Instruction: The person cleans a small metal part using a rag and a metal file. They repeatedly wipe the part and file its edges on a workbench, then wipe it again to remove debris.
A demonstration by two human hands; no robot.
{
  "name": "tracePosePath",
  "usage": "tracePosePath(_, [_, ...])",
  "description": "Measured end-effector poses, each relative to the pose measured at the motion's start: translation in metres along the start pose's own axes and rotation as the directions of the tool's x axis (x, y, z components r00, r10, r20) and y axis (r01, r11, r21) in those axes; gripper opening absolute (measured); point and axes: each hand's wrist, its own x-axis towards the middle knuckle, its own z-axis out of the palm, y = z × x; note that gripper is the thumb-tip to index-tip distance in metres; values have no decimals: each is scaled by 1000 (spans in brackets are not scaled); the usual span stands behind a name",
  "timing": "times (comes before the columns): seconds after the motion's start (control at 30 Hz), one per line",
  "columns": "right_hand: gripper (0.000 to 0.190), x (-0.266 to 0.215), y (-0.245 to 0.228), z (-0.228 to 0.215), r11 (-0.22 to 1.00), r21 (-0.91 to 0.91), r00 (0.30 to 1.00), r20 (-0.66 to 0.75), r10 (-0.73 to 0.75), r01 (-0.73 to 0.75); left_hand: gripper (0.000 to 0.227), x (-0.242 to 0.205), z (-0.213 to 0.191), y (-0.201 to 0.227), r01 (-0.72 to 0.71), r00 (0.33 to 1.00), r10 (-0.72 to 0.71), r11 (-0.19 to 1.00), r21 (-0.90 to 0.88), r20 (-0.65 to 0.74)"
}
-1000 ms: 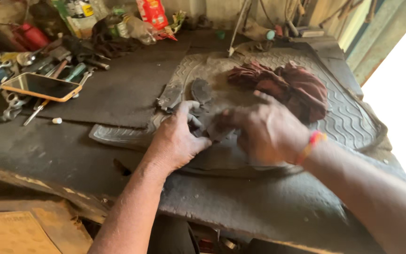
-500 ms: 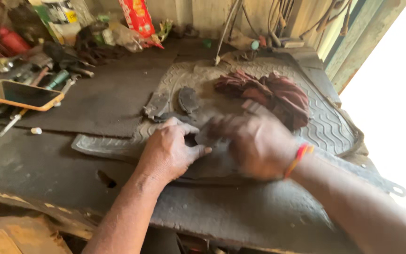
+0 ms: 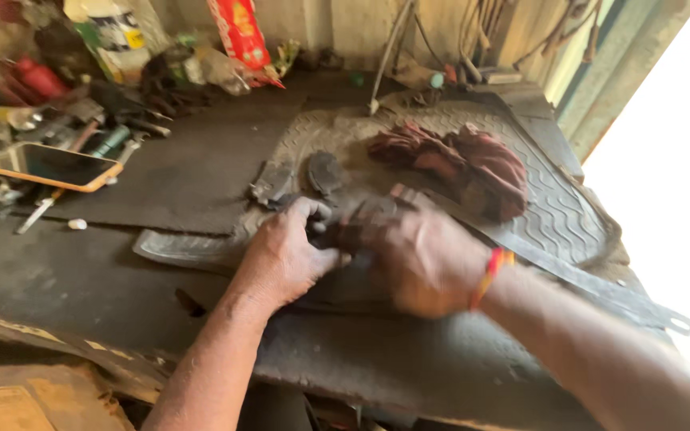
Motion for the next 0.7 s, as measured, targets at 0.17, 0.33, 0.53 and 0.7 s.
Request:
tracePosePath(0.17, [50,-6,23,9,993,9,989,94,115,-116,66,-6,-3,0,120,991,-112,987,-108,76])
tracePosePath(0.33, [50,-13,18,10,993,58,995,27,98,-100,51,-7,0,-3,117,993,-114,985,-124,36])
tracePosePath(0.53, [43,-20,20,9,978,94,967,-194,-165,186,40,5,3,-6,-28,999,25,996,-89,-38])
tracePosePath(0.7, [51,-22,29,8,994,-106,997,-75,1,-9,37,-5,2,-2,55,998,-54,991,-124,7])
